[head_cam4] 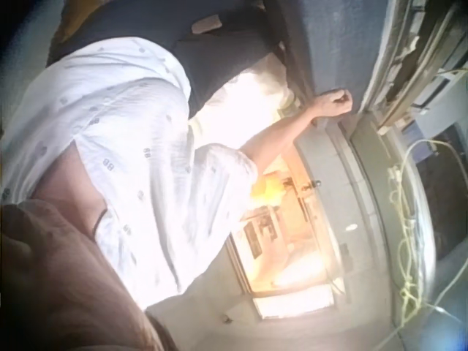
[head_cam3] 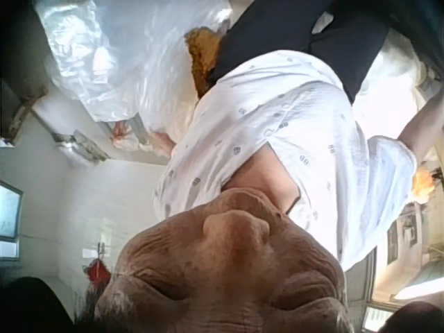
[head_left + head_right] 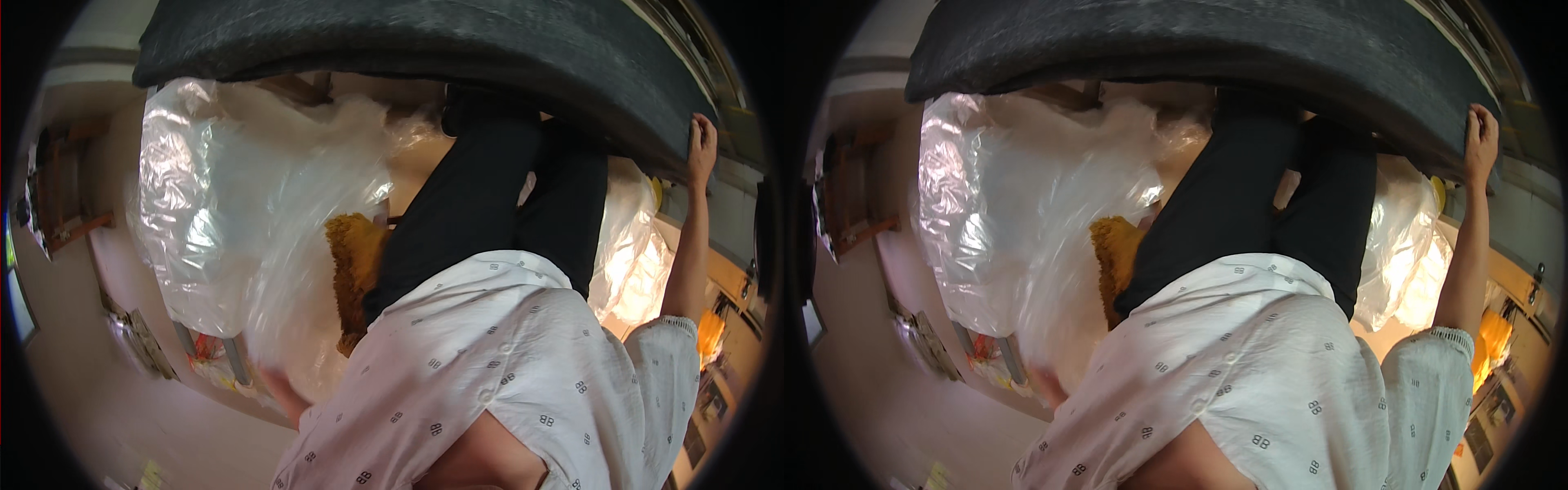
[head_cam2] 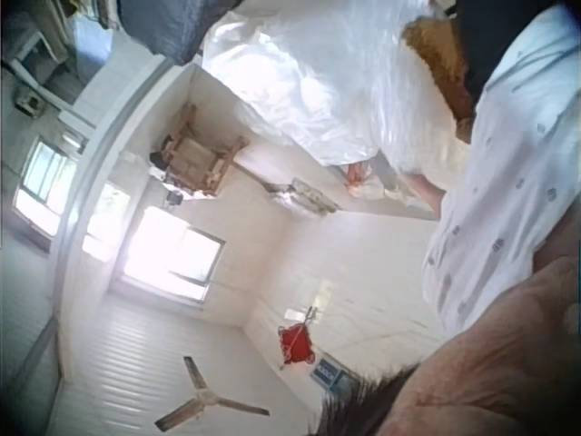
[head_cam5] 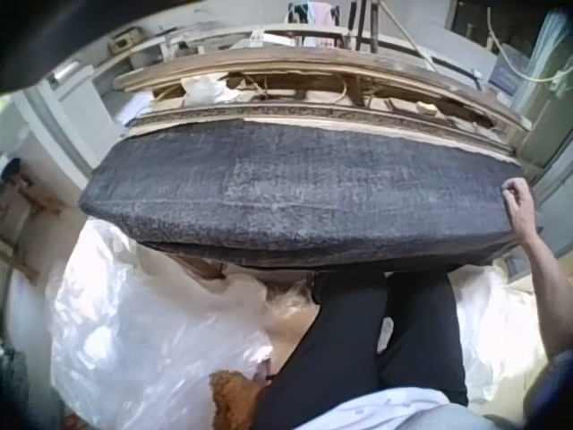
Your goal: Wrapping a large curved component in clear plastic sheeting for storage or transport.
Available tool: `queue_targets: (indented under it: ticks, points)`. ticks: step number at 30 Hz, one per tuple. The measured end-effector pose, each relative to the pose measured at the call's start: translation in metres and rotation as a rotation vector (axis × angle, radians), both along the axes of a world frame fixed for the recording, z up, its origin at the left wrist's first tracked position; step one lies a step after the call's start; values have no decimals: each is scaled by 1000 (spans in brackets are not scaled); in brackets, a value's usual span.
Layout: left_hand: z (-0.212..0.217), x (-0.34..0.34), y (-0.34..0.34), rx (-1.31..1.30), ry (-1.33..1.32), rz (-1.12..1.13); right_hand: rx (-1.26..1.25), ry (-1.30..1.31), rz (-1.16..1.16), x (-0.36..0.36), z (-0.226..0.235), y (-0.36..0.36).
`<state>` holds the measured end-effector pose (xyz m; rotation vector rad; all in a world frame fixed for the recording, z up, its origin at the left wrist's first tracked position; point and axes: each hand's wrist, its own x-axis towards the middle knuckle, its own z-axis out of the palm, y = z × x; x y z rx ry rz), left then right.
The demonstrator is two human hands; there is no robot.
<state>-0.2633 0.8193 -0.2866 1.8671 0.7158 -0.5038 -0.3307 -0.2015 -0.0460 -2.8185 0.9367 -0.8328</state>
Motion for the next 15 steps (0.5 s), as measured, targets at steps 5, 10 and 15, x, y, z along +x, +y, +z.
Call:
queue_targets:
  ticks: [5, 10, 15]
  points:
    - [33, 37, 6, 265, -136, -193, 192, -179, 38, 11, 7, 43]
    - [45, 135, -60, 415, -360, -411, -116, -484, -175, -54, -1, 23]
    - [117, 219, -162, 607, -679, -485, 161, -548, -520, -211, -78, -29]
